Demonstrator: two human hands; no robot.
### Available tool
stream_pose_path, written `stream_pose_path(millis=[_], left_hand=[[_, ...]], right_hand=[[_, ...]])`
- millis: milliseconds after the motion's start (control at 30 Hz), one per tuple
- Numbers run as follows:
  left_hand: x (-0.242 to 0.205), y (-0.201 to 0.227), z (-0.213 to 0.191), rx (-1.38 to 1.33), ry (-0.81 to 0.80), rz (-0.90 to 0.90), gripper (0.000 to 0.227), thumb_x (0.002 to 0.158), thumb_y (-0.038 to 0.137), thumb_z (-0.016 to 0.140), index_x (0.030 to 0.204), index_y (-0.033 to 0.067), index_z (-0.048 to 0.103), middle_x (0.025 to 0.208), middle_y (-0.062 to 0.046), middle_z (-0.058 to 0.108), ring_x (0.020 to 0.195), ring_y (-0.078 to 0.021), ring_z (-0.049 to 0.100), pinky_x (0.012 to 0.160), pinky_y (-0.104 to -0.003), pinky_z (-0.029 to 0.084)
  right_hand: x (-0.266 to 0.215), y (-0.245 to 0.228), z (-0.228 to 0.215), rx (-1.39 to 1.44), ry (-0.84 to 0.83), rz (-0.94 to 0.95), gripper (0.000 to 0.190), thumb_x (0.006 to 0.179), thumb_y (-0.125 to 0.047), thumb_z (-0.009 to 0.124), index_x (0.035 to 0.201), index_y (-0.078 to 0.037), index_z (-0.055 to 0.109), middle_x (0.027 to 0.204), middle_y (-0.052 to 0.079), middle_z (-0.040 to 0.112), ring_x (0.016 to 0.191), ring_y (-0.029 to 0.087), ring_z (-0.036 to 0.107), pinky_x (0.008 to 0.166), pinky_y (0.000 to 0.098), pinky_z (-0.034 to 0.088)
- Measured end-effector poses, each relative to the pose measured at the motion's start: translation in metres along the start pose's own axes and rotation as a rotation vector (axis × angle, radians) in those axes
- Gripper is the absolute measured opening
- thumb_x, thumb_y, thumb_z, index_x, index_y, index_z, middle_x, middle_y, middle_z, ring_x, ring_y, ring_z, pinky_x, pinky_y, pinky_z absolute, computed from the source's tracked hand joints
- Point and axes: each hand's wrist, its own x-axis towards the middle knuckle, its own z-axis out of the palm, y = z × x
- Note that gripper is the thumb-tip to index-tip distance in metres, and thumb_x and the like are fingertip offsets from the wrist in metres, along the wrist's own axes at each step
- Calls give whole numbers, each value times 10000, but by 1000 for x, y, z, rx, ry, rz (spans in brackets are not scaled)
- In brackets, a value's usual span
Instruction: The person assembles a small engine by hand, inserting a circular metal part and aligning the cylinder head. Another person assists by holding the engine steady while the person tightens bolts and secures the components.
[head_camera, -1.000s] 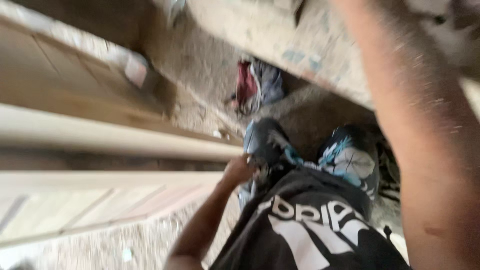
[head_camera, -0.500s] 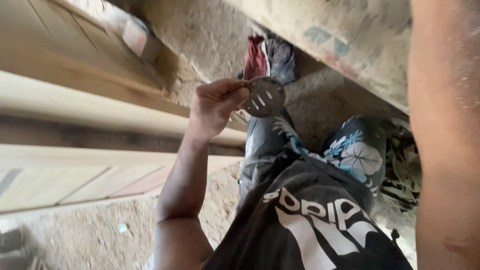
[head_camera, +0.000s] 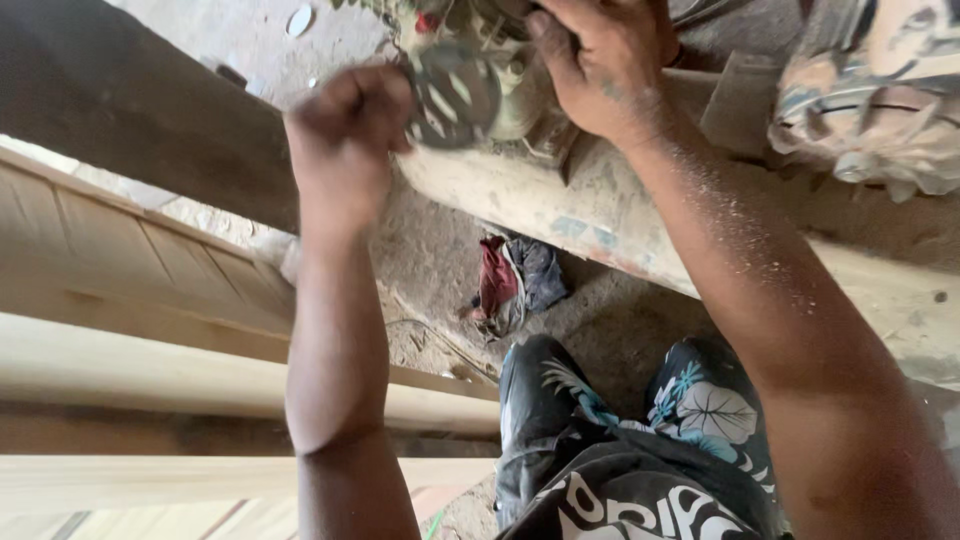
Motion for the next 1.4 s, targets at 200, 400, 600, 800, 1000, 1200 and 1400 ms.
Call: stream_pose_path(millis=[200,400,600,800,1000,1200,1400], left_hand=[[92,-4,26,-317,-22,-189,80,967,28,659,927,36,728,696,-17,676,530,-78,600,461,-233,518],[102,-7,29,-248,-53,-145,152,1034,83,680,908,11,729,723,-11,664,569,-72,624,518,-230,575],[76,-3,15,-323,-84,-123,128,1030,92,683,1092,7,756,779,-35,739,571,-62,629,512,-226,546],[44,9,6,-285,-112,-151,145,1042,107,684,1123,1,742,807,-58,725,601,-66,638,531,-221,569],[-17,-15,-3,-584,-200,-101,113,1074,39,580,1142,33,670,1047,-106,739,905,-147,777,806,-299,669],[-86,-60,-1,-607,-17,-32,163,1074,-141,662,1185,-22,650,1177,-122,694,1068,-150,682,938,-279,591],[-102,-49,14,-622,104,85,403,1013,-74,647,1381,51,539,1475,-66,521,1285,-174,654,1026,-303,654]], right_hand=[[8,-16,-8,1,10,-23,206,1125,-70,740,1312,10,714,1313,134,608,1209,290,631,988,413,578],[11,-21,-9,-7,-4,25,223,1109,-80,730,1316,4,729,1258,137,609,1179,286,623,977,396,571],[15,-23,-10,-31,11,-3,191,1101,-95,735,1275,-16,736,1233,131,610,1153,302,622,952,403,568],[11,-20,-11,-95,5,21,229,1068,-85,802,1288,-45,754,1201,117,618,1090,309,638,899,407,569],[15,-16,-14,-5,-24,-14,290,1029,47,731,1311,-23,716,1250,133,610,1184,332,614,1013,427,550],[9,-15,-13,21,-20,-32,250,1017,56,689,1258,1,726,1294,148,594,1193,359,588,1015,463,503],[16,-20,-20,55,-76,-68,147,1082,26,597,1205,36,677,1225,147,577,1159,331,566,966,458,472]])
